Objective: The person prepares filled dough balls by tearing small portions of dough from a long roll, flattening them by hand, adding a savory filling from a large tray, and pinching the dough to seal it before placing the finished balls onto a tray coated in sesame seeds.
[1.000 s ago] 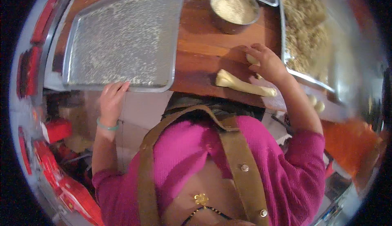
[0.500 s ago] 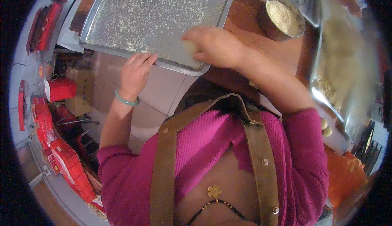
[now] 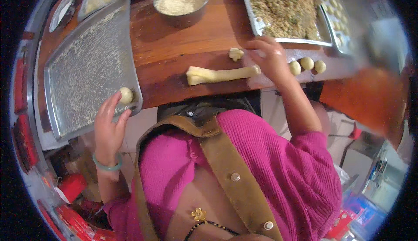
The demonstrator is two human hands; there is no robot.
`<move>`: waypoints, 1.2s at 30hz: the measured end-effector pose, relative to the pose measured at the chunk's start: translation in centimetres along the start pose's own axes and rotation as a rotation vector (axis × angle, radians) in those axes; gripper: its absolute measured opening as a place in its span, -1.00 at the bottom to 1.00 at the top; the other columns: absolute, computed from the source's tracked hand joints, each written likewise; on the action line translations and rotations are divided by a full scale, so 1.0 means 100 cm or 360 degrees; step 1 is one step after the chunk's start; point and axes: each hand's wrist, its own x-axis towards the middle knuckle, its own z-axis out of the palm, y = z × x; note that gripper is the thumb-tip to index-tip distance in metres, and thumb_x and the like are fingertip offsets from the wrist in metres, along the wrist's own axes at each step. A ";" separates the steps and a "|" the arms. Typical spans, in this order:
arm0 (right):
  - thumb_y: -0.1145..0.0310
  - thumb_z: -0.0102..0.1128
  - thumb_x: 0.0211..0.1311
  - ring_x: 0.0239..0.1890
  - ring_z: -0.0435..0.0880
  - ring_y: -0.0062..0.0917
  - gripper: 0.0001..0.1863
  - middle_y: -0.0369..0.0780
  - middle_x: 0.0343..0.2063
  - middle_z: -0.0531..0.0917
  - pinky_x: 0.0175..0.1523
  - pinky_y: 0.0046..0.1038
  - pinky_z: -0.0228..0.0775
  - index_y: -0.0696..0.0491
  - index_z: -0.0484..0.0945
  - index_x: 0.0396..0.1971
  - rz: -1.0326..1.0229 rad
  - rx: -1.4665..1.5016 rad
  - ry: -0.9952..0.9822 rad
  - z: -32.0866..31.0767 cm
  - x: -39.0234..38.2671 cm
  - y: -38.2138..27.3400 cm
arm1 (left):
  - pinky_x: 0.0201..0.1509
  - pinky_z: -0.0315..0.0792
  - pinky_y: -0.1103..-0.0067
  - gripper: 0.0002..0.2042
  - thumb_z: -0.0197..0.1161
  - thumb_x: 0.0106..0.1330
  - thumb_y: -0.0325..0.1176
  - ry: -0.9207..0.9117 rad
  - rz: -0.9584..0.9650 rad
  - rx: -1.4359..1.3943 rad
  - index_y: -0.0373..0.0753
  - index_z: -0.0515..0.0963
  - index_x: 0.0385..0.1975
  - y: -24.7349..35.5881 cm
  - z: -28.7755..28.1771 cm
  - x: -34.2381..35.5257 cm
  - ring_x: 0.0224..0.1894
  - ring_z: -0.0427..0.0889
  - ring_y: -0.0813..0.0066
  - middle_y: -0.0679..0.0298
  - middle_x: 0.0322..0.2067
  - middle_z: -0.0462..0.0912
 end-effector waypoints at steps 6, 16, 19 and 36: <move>0.47 0.30 -0.29 -0.05 0.41 -0.24 -0.42 -0.14 -0.10 0.45 0.01 -0.31 0.27 0.04 0.42 -0.08 0.0478 -0.0510 -0.0138 -0.063 -0.081 0.059 | -0.23 0.40 0.51 -0.69 0.18 0.03 -0.47 -0.0285 0.0147 -0.0309 -0.31 0.44 -0.17 0.056 0.029 0.053 -0.34 0.53 0.32 0.16 -0.33 0.54; 0.49 0.19 -0.14 -0.12 0.49 -0.28 -0.58 -0.12 -0.09 0.47 -0.08 -0.43 0.35 0.10 0.47 -0.14 0.0611 -0.0351 -0.0041 -0.102 -0.088 0.124 | -0.01 0.32 0.38 -0.70 0.15 0.02 -0.38 -0.0435 0.1691 -0.0306 -0.29 0.44 -0.21 0.231 0.155 0.146 -0.08 0.41 0.09 0.01 -0.15 0.43; 0.46 0.18 -0.12 -0.08 0.47 -0.26 -0.60 -0.10 -0.12 0.49 -0.01 -0.39 0.31 0.11 0.47 -0.16 0.0638 -0.0288 -0.0174 -0.085 -0.082 0.142 | -0.07 0.36 0.36 -0.74 0.15 -0.01 -0.34 -0.0308 0.1878 -0.0225 -0.28 0.44 -0.30 0.283 0.210 0.160 -0.14 0.44 0.07 -0.04 -0.23 0.45; 0.56 0.26 -0.16 -0.04 0.43 -0.45 -0.45 -0.21 -0.11 0.46 -0.06 -0.45 0.37 0.07 0.36 -0.05 0.0288 0.0309 -0.0238 -0.048 0.048 -0.039 | -0.30 0.35 0.33 -0.83 -0.02 0.11 -0.32 -0.0098 0.1197 -0.0640 -0.28 0.43 -0.44 0.091 0.057 0.133 -0.40 0.43 0.11 0.03 -0.50 0.44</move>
